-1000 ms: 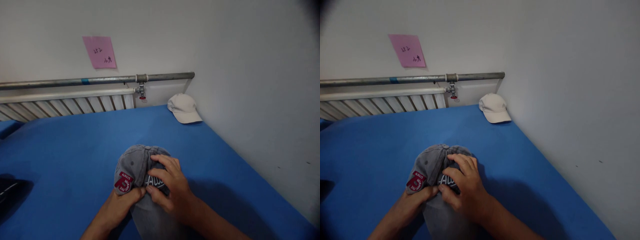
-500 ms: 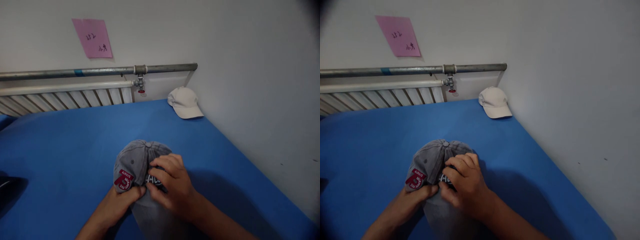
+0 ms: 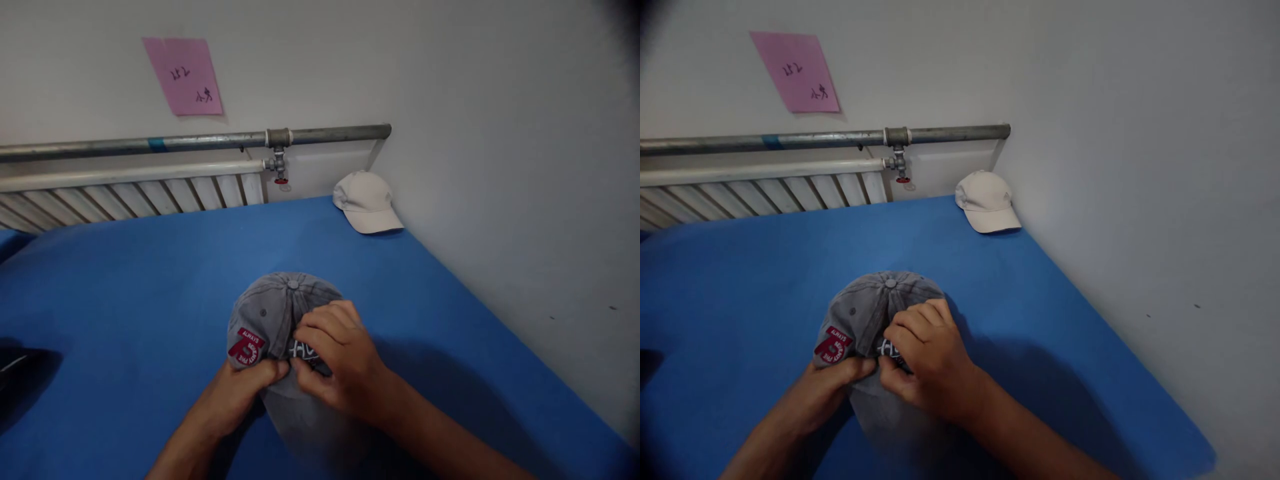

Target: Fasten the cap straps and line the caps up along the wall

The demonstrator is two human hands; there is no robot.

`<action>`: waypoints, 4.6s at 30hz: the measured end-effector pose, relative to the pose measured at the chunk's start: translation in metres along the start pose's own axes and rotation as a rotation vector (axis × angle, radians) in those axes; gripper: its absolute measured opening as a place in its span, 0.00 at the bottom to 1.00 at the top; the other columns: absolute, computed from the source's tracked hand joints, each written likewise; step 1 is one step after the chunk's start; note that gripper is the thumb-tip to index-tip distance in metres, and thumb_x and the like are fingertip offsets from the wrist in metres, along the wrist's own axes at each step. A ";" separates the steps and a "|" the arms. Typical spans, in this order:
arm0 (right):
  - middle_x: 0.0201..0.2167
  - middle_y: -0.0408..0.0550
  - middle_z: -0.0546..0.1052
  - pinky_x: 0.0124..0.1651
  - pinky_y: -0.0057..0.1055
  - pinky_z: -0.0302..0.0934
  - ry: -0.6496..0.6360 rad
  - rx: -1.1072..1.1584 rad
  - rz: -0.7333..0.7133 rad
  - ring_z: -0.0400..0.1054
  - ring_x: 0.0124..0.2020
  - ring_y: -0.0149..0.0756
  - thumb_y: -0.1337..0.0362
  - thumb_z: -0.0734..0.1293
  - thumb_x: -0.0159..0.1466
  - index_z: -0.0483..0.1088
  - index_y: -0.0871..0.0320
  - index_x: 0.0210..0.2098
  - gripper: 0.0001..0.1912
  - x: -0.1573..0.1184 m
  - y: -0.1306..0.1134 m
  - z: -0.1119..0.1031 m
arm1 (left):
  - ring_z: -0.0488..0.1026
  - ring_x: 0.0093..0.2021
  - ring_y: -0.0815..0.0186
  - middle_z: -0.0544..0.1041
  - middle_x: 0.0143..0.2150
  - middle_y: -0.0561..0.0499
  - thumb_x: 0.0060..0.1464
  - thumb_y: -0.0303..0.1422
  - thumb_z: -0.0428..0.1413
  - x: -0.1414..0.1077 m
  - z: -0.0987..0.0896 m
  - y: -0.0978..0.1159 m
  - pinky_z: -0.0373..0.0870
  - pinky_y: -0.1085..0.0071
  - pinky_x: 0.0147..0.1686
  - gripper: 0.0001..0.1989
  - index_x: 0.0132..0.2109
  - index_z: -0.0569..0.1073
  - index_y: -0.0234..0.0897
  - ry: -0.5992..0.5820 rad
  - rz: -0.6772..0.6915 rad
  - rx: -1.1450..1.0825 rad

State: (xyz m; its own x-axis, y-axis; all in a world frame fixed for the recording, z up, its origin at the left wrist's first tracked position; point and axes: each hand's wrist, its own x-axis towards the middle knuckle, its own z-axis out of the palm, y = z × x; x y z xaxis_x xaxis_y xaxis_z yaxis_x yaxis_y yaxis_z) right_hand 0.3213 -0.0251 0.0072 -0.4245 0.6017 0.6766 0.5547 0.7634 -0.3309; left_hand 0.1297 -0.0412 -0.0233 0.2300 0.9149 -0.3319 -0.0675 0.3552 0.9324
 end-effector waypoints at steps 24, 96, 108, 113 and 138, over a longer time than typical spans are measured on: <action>0.34 0.48 0.76 0.44 0.38 0.57 -0.028 0.128 0.126 0.68 0.37 0.38 0.69 0.66 0.59 0.70 0.58 0.36 0.04 -0.004 -0.001 0.007 | 0.76 0.40 0.58 0.81 0.38 0.47 0.39 0.33 0.68 0.004 0.014 0.009 0.72 0.67 0.44 0.18 0.41 0.80 0.36 0.016 -0.039 -0.284; 0.39 0.48 0.78 0.48 0.41 0.59 -0.122 0.148 0.117 0.70 0.42 0.39 0.65 0.65 0.64 0.69 0.58 0.42 0.07 -0.006 0.010 0.003 | 0.73 0.52 0.53 0.81 0.41 0.47 0.46 0.35 0.66 0.014 0.017 0.009 0.64 0.59 0.57 0.13 0.40 0.80 0.36 0.104 -0.158 -0.555; 0.45 0.55 0.76 0.45 0.41 0.66 -0.121 0.305 0.733 0.71 0.45 0.44 0.55 0.62 0.63 0.70 0.57 0.48 0.17 -0.007 0.048 -0.007 | 0.70 0.57 0.67 0.75 0.54 0.52 0.68 0.34 0.37 0.031 -0.048 0.012 0.50 0.74 0.64 0.23 0.55 0.75 0.36 -0.530 0.382 -0.945; 0.34 0.51 0.76 0.29 0.33 0.64 -0.313 0.812 1.135 0.73 0.33 0.40 0.49 0.63 0.61 0.64 0.60 0.54 0.28 -0.013 0.038 0.017 | 0.64 0.61 0.71 0.71 0.59 0.50 0.69 0.32 0.30 0.031 -0.072 0.013 0.48 0.76 0.64 0.28 0.59 0.70 0.32 -0.668 0.504 -1.001; 0.20 0.39 0.69 0.15 0.21 0.45 -0.277 1.679 1.320 0.62 0.17 0.24 0.60 0.73 0.49 0.69 0.59 0.31 0.14 -0.011 0.012 0.034 | 0.77 0.49 0.61 0.81 0.45 0.56 0.53 0.42 0.57 0.011 -0.077 0.018 0.55 0.65 0.63 0.13 0.44 0.80 0.49 -0.359 0.391 -0.912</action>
State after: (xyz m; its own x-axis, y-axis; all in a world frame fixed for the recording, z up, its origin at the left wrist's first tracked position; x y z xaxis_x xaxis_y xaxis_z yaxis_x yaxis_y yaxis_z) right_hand 0.3080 -0.0144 -0.0266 -0.5755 0.7073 -0.4104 -0.3865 -0.6776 -0.6257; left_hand 0.0564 -0.0100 -0.0210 0.2984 0.9393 0.1692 -0.8693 0.1942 0.4546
